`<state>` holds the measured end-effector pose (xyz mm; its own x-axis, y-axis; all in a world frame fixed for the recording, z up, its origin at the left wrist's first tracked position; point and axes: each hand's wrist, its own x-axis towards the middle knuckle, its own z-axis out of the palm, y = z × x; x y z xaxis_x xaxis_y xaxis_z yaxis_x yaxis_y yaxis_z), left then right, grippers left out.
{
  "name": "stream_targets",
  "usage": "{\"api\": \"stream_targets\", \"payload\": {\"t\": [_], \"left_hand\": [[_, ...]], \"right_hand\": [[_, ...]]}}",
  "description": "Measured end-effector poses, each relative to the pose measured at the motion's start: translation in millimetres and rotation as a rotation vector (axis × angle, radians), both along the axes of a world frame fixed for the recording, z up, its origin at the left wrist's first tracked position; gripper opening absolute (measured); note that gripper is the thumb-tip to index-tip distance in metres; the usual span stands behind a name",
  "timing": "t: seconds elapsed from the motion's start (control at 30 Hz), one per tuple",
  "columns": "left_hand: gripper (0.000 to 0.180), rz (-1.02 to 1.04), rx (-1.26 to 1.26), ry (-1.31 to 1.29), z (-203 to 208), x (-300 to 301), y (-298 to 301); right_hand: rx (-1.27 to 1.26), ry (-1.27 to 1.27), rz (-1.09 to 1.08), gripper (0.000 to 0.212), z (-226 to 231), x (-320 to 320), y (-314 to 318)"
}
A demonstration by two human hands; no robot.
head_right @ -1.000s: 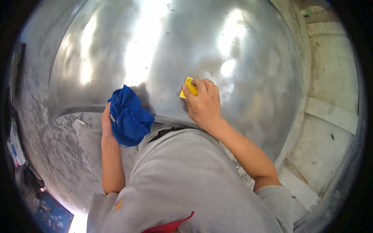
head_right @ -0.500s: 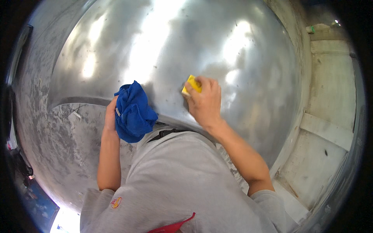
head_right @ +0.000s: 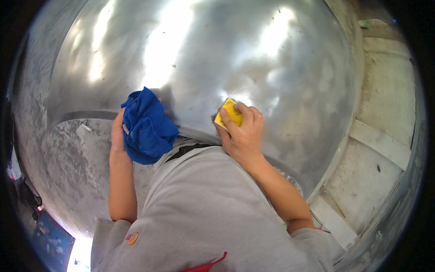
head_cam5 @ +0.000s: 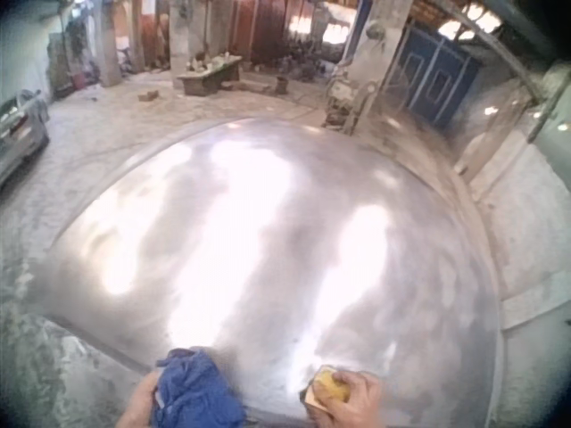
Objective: The person sands a large curved metal panel with a handheld sanding block and wipes the surface with a blue cloth. They repeatedly rub the panel's surface and wipe away residue, focusing on smoothing the metal.
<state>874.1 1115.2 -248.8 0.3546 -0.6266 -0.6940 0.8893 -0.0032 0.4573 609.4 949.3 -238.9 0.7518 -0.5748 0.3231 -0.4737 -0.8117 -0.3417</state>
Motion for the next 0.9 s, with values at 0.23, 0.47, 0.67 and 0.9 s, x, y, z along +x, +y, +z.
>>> {"api": "stream_targets", "payload": {"t": [0.23, 0.47, 0.67, 0.9], "left_hand": [[0.042, -0.033, -0.001, 0.068, 6, -2, -3], [0.043, -0.037, 0.028, 0.047, 12, -5, -2], [0.043, -0.043, 0.077, 0.102, 17, -9, -3], [0.042, -0.018, 0.033, 0.105, 20, -7, -5]], "right_hand": [[-0.038, 0.009, 0.015, 0.042, 13, 2, -4], [-0.019, 0.114, -0.013, 0.043, 16, 6, 2], [0.031, 0.189, -0.04, 0.042, 18, 5, 0], [0.045, 0.251, -0.048, 0.046, 17, 7, 2]]}}
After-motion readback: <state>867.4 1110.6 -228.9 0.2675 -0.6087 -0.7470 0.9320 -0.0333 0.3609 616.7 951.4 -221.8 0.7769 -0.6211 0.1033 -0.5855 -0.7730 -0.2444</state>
